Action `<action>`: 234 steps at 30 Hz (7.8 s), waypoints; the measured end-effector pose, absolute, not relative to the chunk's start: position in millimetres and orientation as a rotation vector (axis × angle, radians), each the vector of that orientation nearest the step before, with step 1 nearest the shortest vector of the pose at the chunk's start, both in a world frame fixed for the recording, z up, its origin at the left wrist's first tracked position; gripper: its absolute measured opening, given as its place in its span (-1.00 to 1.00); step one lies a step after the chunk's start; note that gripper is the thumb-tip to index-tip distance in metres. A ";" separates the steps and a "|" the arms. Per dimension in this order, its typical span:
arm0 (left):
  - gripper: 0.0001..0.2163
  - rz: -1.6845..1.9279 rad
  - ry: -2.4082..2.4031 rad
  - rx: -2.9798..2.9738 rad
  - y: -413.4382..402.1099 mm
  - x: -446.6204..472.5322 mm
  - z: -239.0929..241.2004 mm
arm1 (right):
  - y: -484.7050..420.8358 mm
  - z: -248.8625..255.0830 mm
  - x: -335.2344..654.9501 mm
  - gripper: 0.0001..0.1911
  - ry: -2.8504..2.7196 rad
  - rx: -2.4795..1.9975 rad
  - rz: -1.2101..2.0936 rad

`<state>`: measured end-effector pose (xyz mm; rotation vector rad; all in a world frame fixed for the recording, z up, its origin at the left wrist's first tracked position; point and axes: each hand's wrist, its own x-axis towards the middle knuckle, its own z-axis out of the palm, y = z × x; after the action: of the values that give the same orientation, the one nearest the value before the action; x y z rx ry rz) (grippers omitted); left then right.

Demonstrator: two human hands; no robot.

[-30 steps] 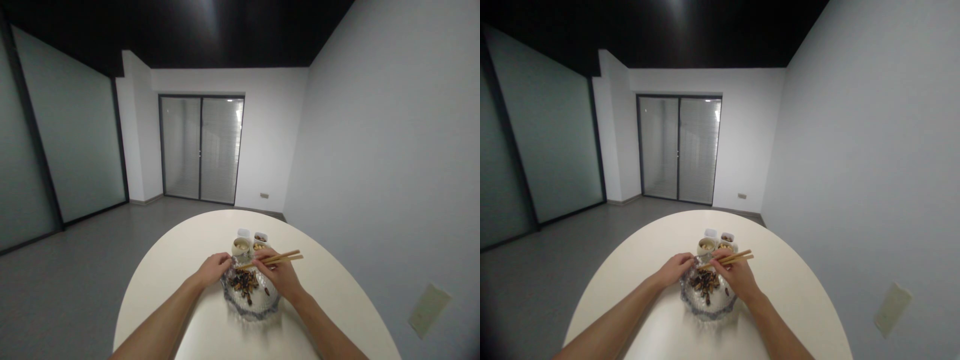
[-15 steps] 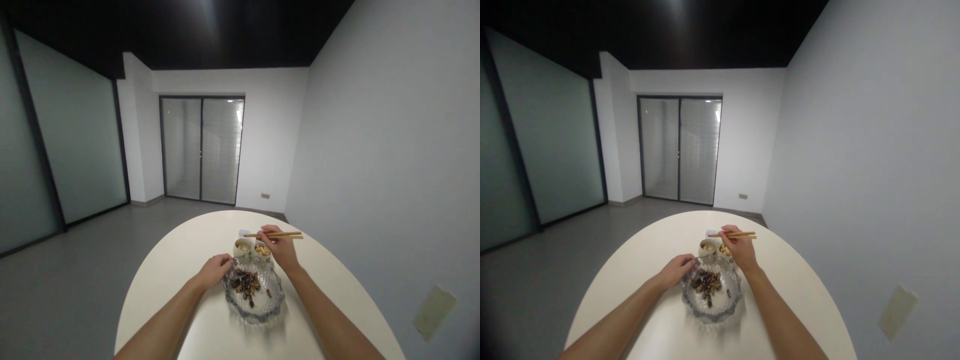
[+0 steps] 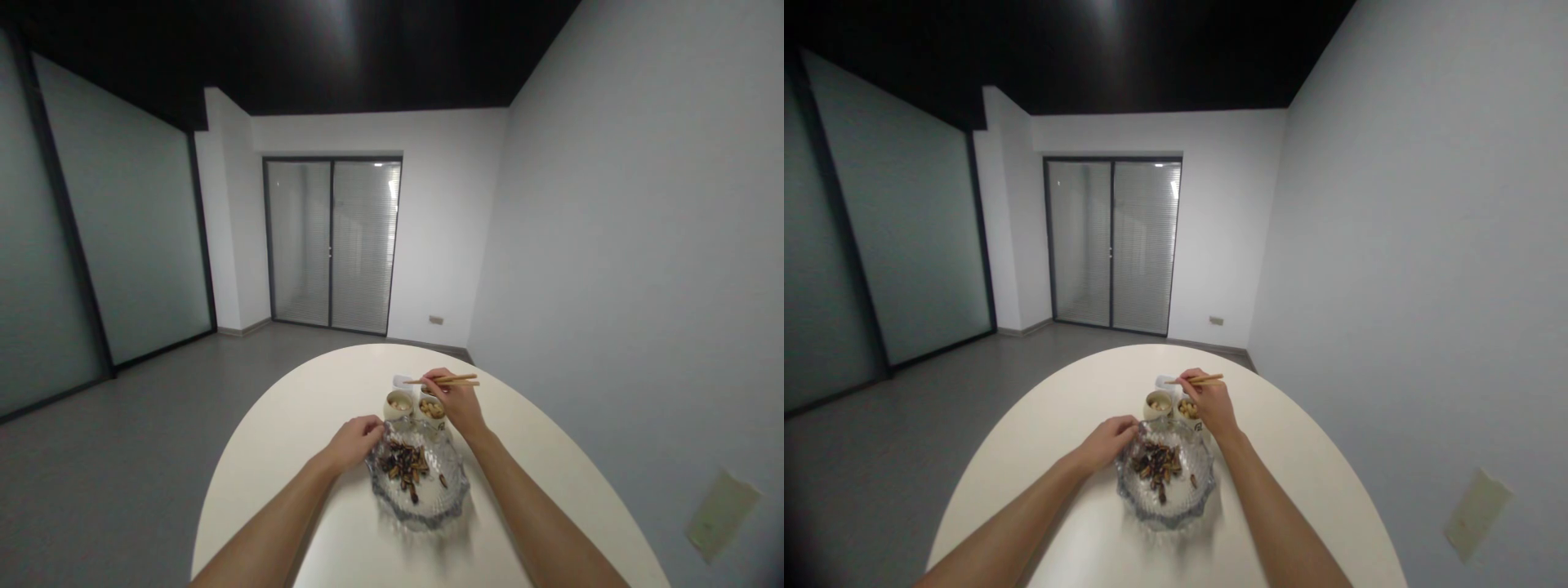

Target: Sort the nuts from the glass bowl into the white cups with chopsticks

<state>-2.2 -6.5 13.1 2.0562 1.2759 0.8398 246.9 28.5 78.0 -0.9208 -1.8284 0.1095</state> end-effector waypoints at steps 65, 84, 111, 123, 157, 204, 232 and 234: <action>-0.65 0.845 1.270 2.059 -6.4 1.2 11.0 | -66.7 58.5 229.1 -0.69 -1.774 -1.047 0.552; -0.65 0.837 1.267 2.053 -7.0 2.0 11.7 | -67.5 58.6 228.5 -0.80 -1.758 -1.096 0.560; -0.68 0.843 1.275 2.055 -3.3 -2.5 7.9 | -17.1 95.5 235.6 -0.70 -1.630 -0.945 0.115; -0.68 0.827 1.291 2.059 -3.5 -4.8 10.8 | 34.0 92.3 231.7 -0.67 -1.746 -1.080 0.008; -0.64 0.851 1.249 2.031 -2.7 0.5 4.9 | -56.8 62.3 258.3 -0.71 -1.758 -1.070 0.553; -0.66 0.855 1.260 2.068 1.3 -1.7 0.8 | -60.7 57.0 247.3 -0.76 -1.815 -1.062 0.576; -0.65 0.849 1.257 2.044 -1.6 -0.6 3.6 | -63.6 57.8 243.9 -0.75 -1.818 -1.091 0.521; -0.65 0.853 1.253 2.046 -1.7 -0.6 3.9 | -64.0 58.5 242.9 -0.76 -1.825 -1.092 0.517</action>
<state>-0.6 -1.7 3.9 2.0458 1.2533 0.8527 242.9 -64.0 58.5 -1.0915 -1.8254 0.5168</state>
